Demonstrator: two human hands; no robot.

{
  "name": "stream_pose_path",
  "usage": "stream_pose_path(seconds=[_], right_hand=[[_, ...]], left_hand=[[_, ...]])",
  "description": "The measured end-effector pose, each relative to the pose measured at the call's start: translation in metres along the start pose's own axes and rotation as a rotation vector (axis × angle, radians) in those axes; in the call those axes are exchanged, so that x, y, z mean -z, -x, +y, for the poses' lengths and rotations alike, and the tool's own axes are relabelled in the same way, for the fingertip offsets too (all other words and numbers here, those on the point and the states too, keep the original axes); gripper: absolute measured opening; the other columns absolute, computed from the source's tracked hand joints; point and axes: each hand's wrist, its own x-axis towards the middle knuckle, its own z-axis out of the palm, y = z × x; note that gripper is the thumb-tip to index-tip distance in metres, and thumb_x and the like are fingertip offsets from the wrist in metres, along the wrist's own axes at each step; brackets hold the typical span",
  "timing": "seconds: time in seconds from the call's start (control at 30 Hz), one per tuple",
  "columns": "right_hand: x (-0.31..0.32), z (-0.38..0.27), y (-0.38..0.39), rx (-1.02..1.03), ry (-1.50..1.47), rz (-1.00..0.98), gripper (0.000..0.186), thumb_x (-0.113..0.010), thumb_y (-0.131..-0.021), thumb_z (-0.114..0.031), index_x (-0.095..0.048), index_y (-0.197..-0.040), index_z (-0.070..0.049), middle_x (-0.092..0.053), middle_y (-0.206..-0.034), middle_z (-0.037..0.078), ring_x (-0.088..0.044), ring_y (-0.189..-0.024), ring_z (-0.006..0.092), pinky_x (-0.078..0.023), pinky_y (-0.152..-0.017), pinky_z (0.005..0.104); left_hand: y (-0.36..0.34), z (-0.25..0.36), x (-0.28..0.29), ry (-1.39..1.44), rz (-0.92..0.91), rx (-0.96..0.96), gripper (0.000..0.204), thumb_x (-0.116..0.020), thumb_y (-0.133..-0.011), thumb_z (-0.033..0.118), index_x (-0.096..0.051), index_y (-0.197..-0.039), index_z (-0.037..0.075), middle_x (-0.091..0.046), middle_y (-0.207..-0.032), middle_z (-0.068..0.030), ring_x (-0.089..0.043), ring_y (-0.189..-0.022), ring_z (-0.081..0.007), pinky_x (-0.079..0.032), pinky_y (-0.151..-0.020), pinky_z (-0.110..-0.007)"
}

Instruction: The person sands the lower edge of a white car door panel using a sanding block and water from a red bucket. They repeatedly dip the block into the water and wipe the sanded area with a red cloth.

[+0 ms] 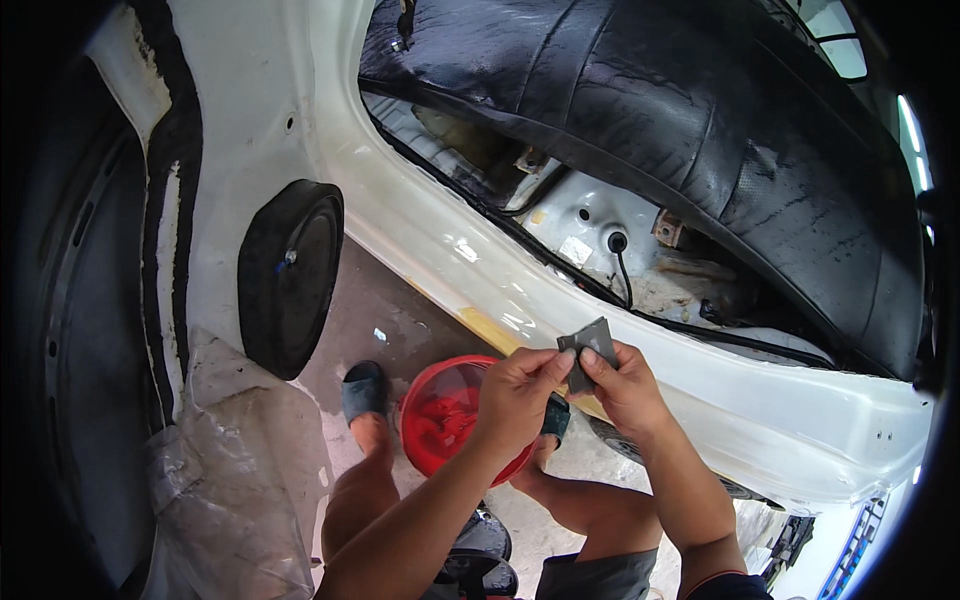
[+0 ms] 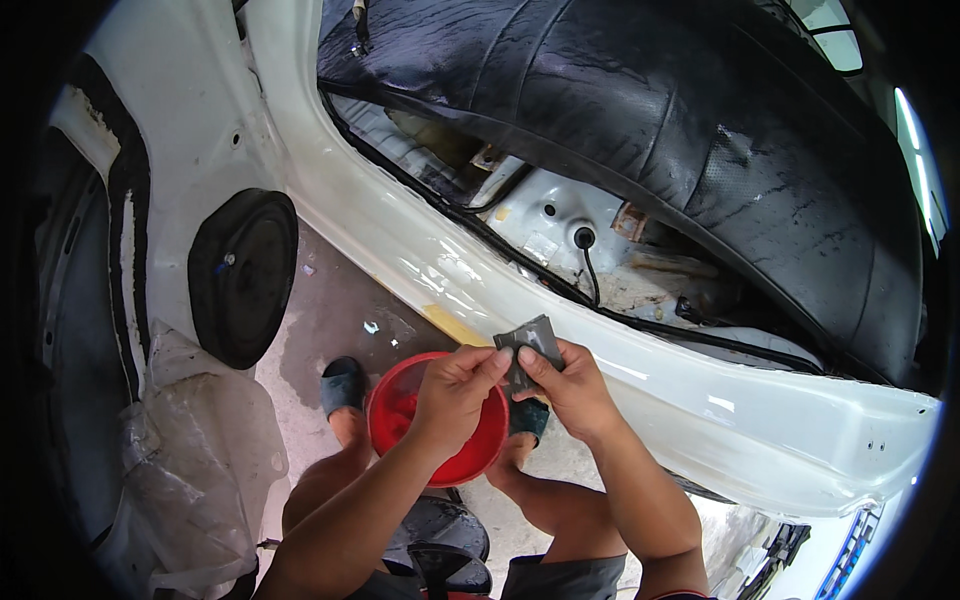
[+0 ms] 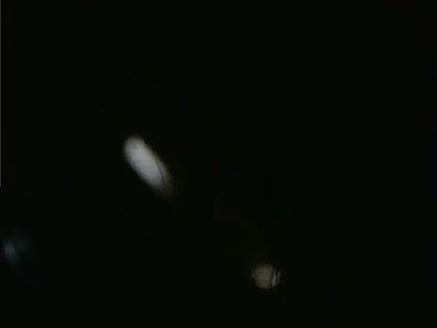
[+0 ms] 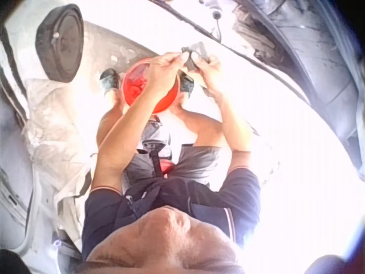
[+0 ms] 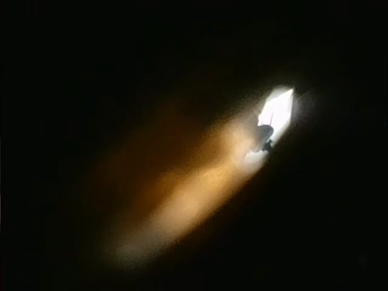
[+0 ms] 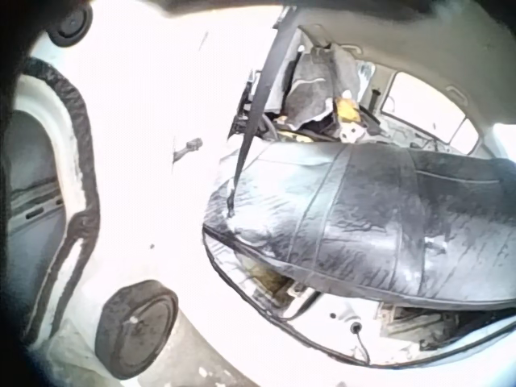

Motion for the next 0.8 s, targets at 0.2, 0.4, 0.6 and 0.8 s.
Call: stream_pose_path(seconds=[0.2, 0.4, 0.6, 0.8], right_hand=[[0.006, -0.012, -0.068, 0.306, 0.744, 0.244, 0.028, -0.068, -0.096, -0.023, -0.066, -0.11, 0.001, -0.07, -0.098, 0.013, -0.065, -0.065, 0.0186, -0.05, -0.058, 0.0297], [0.018, 0.007, -0.135, 0.756, 1.345, 0.362, 0.025, -0.076, -0.085, -0.028, -0.071, -0.09, -0.004, -0.062, -0.075, 0.01, -0.059, -0.075, 0.0323, -0.045, -0.08, 0.0426], [0.024, 0.019, -0.147, 0.647, 1.526, 0.273, 0.033, -0.072, -0.087, -0.037, -0.065, -0.076, -0.006, -0.065, -0.078, 0.011, -0.062, -0.078, 0.0297, -0.041, -0.08, 0.0422], [0.021, 0.014, -0.153, 0.699, 1.649, 0.225, 0.036, -0.072, -0.085, -0.041, -0.064, -0.075, -0.007, -0.065, -0.073, 0.01, -0.063, -0.073, 0.028, -0.041, -0.08, 0.0414]], left_hand=[[-0.003, -0.013, 0.0, -0.19, 0.169, 0.158, 0.038, -0.068, -0.096, 0.033, -0.066, -0.122, 0.005, -0.068, -0.099, -0.0124, -0.065, -0.083, -0.0169, -0.053, -0.076, -0.031], [0.005, -0.022, -0.005, -0.328, -0.156, 0.16, 0.043, -0.066, -0.096, 0.036, -0.064, -0.123, 0.004, -0.067, -0.104, -0.0181, -0.069, -0.086, -0.0252, -0.055, -0.08, -0.036], [0.005, -0.023, -0.003, -0.242, -0.133, 0.187, 0.043, -0.066, -0.096, 0.035, -0.063, -0.123, 0.002, -0.067, -0.104, -0.0192, -0.069, -0.087, -0.0257, -0.055, -0.081, -0.036], [0.008, -0.02, -0.006, -0.237, -0.134, 0.188, 0.042, -0.066, -0.096, 0.034, -0.064, -0.122, 0.001, -0.067, -0.103, -0.02, -0.069, -0.087, -0.0268, -0.055, -0.08, -0.037]])
